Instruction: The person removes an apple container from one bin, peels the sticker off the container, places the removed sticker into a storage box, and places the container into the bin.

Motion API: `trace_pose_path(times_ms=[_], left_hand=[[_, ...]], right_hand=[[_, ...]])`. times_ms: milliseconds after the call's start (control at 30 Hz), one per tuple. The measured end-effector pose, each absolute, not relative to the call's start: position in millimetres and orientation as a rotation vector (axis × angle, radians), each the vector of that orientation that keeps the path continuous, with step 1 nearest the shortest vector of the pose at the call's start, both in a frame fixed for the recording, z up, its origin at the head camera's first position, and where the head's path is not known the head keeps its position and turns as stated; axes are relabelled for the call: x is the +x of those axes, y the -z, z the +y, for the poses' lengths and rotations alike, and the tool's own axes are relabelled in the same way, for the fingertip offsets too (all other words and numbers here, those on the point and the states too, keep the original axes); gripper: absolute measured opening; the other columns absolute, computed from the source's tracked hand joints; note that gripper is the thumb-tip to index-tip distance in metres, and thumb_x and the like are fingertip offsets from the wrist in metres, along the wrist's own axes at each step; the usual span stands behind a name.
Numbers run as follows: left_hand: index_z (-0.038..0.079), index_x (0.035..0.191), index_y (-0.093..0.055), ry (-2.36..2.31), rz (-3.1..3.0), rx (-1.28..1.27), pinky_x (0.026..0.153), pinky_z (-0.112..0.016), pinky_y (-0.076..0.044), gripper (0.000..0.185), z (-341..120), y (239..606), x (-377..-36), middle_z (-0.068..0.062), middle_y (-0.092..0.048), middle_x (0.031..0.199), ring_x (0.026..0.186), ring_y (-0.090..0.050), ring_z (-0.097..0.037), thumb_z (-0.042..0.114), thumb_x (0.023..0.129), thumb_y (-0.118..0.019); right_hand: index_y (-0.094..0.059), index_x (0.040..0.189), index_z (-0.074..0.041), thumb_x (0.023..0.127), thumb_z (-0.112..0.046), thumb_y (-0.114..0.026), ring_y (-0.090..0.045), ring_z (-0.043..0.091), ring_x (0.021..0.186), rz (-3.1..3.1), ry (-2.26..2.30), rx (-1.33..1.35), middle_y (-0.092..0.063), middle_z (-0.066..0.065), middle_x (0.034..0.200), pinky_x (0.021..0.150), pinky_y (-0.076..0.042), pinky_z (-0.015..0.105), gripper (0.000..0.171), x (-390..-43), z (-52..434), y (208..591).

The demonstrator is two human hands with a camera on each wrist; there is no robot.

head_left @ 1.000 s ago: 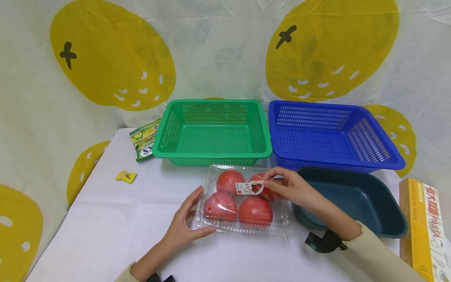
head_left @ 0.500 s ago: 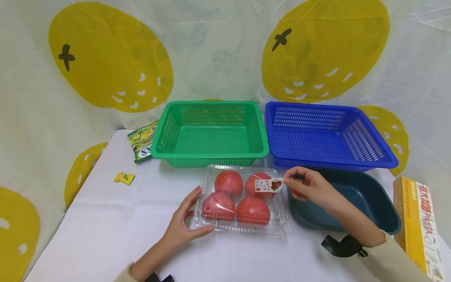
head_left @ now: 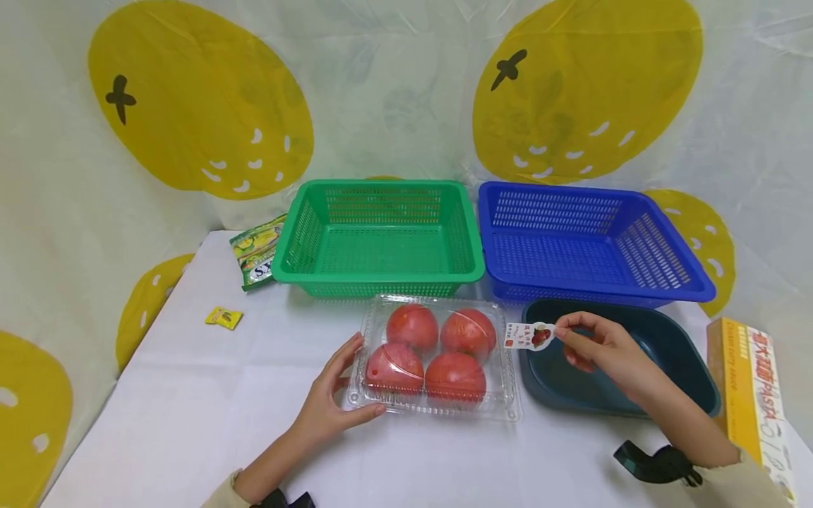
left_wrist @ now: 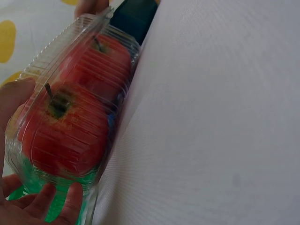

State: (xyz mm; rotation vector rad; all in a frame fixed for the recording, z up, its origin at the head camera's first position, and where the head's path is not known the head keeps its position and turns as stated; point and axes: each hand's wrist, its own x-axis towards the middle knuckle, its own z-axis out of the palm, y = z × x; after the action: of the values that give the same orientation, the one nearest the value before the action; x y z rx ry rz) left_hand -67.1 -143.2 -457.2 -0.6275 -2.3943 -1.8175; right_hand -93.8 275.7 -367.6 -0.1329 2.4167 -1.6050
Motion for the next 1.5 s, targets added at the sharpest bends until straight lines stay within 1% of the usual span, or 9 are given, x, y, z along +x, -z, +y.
trace_pose_path(times_ms=[133, 300, 433, 600, 733, 933, 1133, 1300, 1500], left_hand=[[0.011, 0.149, -0.038, 1.819, -2.396, -0.626, 0.089, -0.03, -0.052, 0.095, -143, 457, -69, -0.012, -0.035, 0.155, 0.131, -0.045, -0.027, 0.008, 0.068, -0.087], [0.012, 0.149, -0.038, 1.837, -2.406, -0.602, 0.09, -0.03, -0.052, 0.094, -143, 456, -69, -0.01, -0.035, 0.156, 0.132, -0.045, -0.028, 0.009, 0.069, -0.087], [0.012, 0.15, -0.038, 1.839, -2.412, -0.593, 0.09, -0.03, -0.052, 0.094, -142, 456, -69, -0.009, -0.035, 0.155, 0.132, -0.045, -0.024, 0.01, 0.07, -0.087], [0.013, 0.15, -0.038, 1.842, -2.404, -0.603, 0.089, -0.03, -0.052, 0.094, -142, 457, -67, -0.01, -0.035, 0.155, 0.131, -0.044, -0.013, 0.01, 0.069, -0.087], [0.014, 0.15, -0.037, 1.854, -2.401, -0.609, 0.09, -0.03, -0.052, 0.094, -141, 457, -67, -0.009, -0.035, 0.156, 0.131, -0.043, -0.006, 0.01, 0.07, -0.087], [0.014, 0.15, -0.037, 1.86, -2.405, -0.612, 0.09, -0.03, -0.052, 0.093, -141, 456, -68, -0.009, -0.034, 0.156, 0.131, -0.042, -0.006, 0.012, 0.07, -0.086], [0.013, 0.15, -0.037, 1.856, -2.411, -0.608, 0.091, -0.031, -0.052, 0.093, -141, 455, -68, -0.009, -0.035, 0.156, 0.132, -0.044, -0.016, 0.012, 0.07, -0.086], [0.011, 0.15, -0.037, 1.853, -2.417, -0.594, 0.091, -0.031, -0.052, 0.093, -142, 455, -66, -0.009, -0.035, 0.156, 0.133, -0.044, -0.024, 0.012, 0.07, -0.086], [0.012, 0.15, -0.036, 1.854, -2.421, -0.591, 0.091, -0.031, -0.052, 0.094, -142, 456, -66, -0.008, -0.035, 0.156, 0.132, -0.043, -0.012, 0.012, 0.071, -0.086]], right_hand=[[-0.053, 0.112, 0.001, 0.102, -0.021, -0.053, -0.051, 0.017, 0.06, 2.478, 1.569, -0.076, -0.057, 0.004, 0.072, 0.051, -0.042, 0.027, 0.024, -93, 291, 368], [-0.053, 0.113, 0.002, 0.101, -0.025, -0.054, -0.054, 0.017, 0.062, 2.544, 1.499, 0.024, -0.058, 0.001, 0.074, 0.055, -0.046, 0.025, 0.03, -93, 304, 370], [-0.054, 0.114, 0.002, 0.101, -0.029, -0.055, -0.056, 0.015, 0.067, 2.56, 1.454, 0.108, -0.06, -0.002, 0.079, 0.06, -0.05, 0.024, 0.034, -92, 311, 372], [-0.054, 0.114, 0.003, 0.101, -0.03, -0.054, -0.055, 0.017, 0.068, 2.543, 1.398, 0.148, -0.059, 0.0, 0.078, 0.059, -0.049, 0.026, 0.036, -90, 321, 376], [-0.055, 0.115, 0.004, 0.101, -0.03, -0.054, -0.054, 0.017, 0.068, 2.53, 1.344, 0.13, -0.058, 0.003, 0.08, 0.058, -0.047, 0.026, 0.036, -89, 326, 380], [-0.056, 0.113, 0.005, 0.101, -0.025, -0.055, -0.052, 0.017, 0.063, 2.503, 1.343, 0.054, -0.056, 0.004, 0.075, 0.052, -0.043, 0.028, 0.032, -92, 332, 390], [-0.053, 0.116, 0.008, 0.103, -0.019, -0.052, -0.052, 0.017, 0.062, 2.487, 1.321, -0.043, -0.057, 0.004, 0.076, 0.051, -0.043, 0.027, 0.03, -96, 336, 400], [-0.051, 0.117, 0.009, 0.103, -0.019, -0.051, -0.054, 0.016, 0.064, 2.452, 1.316, -0.072, -0.057, 0.004, 0.079, 0.053, -0.045, 0.026, 0.031, -101, 335, 406], [-0.048, 0.123, 0.011, 0.102, -0.018, -0.052, -0.056, 0.016, 0.067, 2.42, 1.335, -0.077, -0.057, 0.005, 0.083, 0.057, -0.048, 0.025, 0.036, -103, 336, 409]])
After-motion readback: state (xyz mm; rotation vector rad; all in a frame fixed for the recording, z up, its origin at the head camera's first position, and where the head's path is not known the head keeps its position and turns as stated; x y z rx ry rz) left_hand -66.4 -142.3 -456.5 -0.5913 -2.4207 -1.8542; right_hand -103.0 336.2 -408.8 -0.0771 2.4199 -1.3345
